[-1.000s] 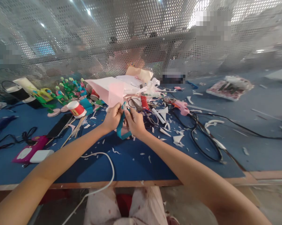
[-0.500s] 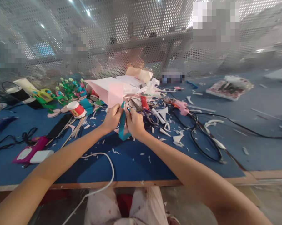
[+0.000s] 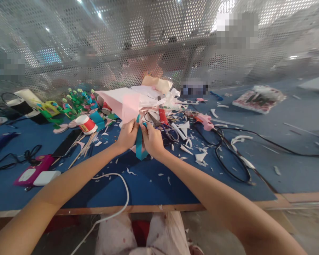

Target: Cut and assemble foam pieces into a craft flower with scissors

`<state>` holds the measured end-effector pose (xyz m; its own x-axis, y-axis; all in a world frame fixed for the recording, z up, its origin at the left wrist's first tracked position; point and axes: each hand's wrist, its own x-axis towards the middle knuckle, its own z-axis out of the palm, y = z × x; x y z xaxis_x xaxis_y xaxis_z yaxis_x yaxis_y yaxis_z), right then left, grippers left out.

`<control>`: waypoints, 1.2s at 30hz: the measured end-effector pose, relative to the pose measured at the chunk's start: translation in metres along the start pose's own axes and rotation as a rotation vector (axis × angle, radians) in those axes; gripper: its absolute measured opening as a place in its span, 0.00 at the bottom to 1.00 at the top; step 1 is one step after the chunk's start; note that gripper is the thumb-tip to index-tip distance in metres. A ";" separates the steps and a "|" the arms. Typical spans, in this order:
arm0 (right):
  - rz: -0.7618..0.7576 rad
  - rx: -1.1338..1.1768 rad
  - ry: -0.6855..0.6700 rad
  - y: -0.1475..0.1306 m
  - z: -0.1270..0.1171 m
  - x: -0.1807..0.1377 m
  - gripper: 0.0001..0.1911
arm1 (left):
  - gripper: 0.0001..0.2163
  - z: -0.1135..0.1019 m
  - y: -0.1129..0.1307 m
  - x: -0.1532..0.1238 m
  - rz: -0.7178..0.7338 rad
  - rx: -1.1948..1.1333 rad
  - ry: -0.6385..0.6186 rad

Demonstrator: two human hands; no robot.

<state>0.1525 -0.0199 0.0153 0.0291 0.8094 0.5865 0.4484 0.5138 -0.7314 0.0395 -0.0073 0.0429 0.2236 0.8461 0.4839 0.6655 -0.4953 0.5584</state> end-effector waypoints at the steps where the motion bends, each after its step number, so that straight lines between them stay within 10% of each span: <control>1: -0.016 -0.020 0.015 0.000 0.000 0.000 0.18 | 0.10 0.001 -0.001 0.000 0.016 0.016 0.011; 12: 0.021 0.112 0.017 0.000 0.001 0.000 0.20 | 0.10 -0.001 -0.007 0.002 0.092 0.113 -0.018; 36: 0.157 0.406 0.043 -0.004 -0.004 0.008 0.21 | 0.16 -0.006 -0.016 0.010 0.044 -0.543 -0.223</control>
<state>0.1550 -0.0165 0.0241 0.1097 0.8784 0.4652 0.0484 0.4627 -0.8852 0.0269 0.0080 0.0427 0.4259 0.8145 0.3939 0.2053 -0.5110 0.8347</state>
